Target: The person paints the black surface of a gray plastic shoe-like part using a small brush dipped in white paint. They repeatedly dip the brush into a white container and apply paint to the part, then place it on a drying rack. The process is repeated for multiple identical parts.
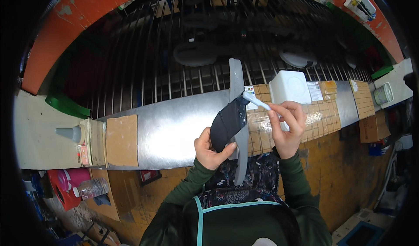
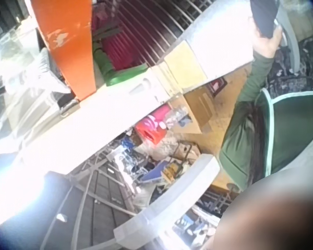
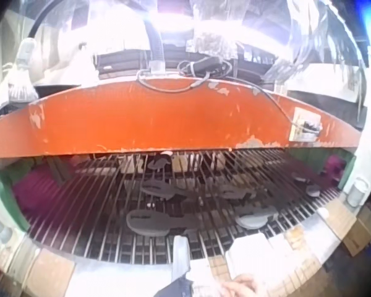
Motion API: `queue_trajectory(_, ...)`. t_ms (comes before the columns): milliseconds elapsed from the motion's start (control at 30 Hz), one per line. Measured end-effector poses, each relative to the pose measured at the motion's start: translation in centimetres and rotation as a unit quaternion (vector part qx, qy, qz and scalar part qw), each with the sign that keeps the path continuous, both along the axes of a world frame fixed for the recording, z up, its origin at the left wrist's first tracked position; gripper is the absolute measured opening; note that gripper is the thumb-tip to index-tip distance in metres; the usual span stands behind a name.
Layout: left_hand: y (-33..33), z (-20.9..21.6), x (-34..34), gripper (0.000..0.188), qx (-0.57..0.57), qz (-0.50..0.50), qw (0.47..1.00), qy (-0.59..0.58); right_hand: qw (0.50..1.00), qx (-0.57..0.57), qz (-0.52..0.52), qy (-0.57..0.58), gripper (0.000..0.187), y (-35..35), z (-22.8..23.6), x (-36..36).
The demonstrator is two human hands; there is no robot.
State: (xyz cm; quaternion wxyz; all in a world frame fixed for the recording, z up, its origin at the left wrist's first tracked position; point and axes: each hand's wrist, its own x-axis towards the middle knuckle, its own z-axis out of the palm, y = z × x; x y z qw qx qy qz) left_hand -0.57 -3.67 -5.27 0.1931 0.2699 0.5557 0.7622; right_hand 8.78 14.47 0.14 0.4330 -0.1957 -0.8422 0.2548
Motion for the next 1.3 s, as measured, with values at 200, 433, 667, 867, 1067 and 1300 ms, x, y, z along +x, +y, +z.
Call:
queue_trajectory(200,0.1,0.7,-0.3,0.037,0.009,-0.008,0.999,0.040,0.994,0.105,-0.003,0.033,0.022,1.2,1.2,-0.3)
queue_trajectory(433,0.0,1.1,-0.9,0.037,-0.001,-0.010,0.998,0.059,0.989,0.145,0.032,0.001,0.022,1.8,1.9,0.2)
queue_trajectory(667,-0.2,1.1,-1.3,0.036,-0.035,-0.013,0.996,0.082,0.985,0.157,0.057,-0.043,0.021,2.6,2.5,0.7)
queue_trajectory(867,0.0,1.3,-1.4,0.037,-0.046,-0.025,0.993,0.108,0.990,0.141,0.009,0.018,0.020,2.6,2.4,0.4)
queue_trajectory(1067,0.0,1.5,-1.5,0.038,-0.054,-0.027,0.992,0.111,0.988,0.152,0.032,-0.002,0.021,2.7,2.4,0.8)
queue_trajectory(1300,0.1,1.7,-1.6,0.036,-0.041,-0.022,0.992,0.116,0.987,0.149,0.052,-0.015,0.022,2.8,2.3,1.3)
